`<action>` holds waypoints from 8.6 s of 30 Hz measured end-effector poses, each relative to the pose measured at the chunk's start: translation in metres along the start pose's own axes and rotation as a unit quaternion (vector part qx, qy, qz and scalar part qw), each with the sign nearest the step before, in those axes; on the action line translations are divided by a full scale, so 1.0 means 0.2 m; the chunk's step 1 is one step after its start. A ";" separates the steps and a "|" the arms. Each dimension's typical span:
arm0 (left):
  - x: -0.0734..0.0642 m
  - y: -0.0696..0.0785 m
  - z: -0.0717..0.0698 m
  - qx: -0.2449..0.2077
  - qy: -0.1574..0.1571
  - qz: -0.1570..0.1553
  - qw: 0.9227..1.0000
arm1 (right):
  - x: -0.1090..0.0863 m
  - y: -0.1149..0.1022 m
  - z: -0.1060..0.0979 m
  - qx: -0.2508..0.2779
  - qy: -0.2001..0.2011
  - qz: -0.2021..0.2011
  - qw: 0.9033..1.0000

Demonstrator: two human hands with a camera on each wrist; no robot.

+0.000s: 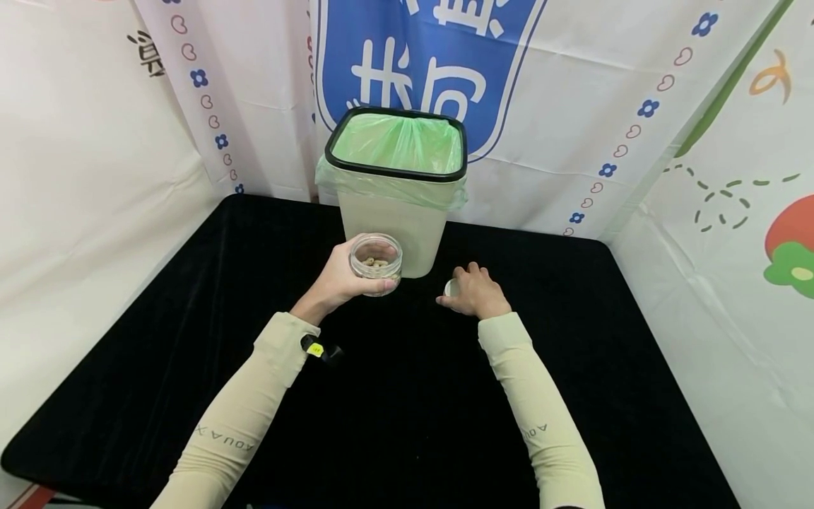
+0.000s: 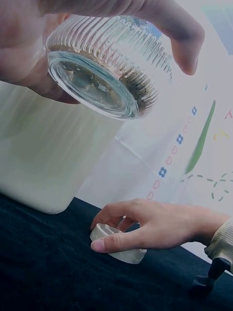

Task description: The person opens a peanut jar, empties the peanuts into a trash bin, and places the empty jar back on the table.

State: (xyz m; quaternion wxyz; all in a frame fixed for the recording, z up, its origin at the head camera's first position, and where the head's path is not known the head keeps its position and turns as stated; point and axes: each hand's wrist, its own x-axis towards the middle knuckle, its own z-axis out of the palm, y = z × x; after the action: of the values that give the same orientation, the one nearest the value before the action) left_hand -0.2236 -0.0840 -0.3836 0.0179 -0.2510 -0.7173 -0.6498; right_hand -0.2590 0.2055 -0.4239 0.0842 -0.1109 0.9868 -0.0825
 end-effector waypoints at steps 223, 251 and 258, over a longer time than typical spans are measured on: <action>0.47 0.73 -0.65 0.212 0.136 -0.043 0.967 | 0.10 -0.39 -1.06 0.219 0.150 0.152 0.952; 0.59 0.80 -0.66 0.369 0.129 -0.069 0.918 | 0.10 -0.41 -1.06 0.237 0.148 0.170 0.945; 0.61 0.82 -0.66 0.382 0.130 -0.071 0.912 | 0.10 -0.40 -1.06 0.243 0.149 0.176 0.942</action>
State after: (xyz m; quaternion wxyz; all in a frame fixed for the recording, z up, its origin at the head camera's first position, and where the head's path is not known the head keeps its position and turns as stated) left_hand -0.3073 -0.1621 -0.1691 0.1591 -0.0873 -0.9180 -0.3526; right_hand -0.3015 0.1533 -0.2069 -0.0260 0.1021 0.9419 -0.3189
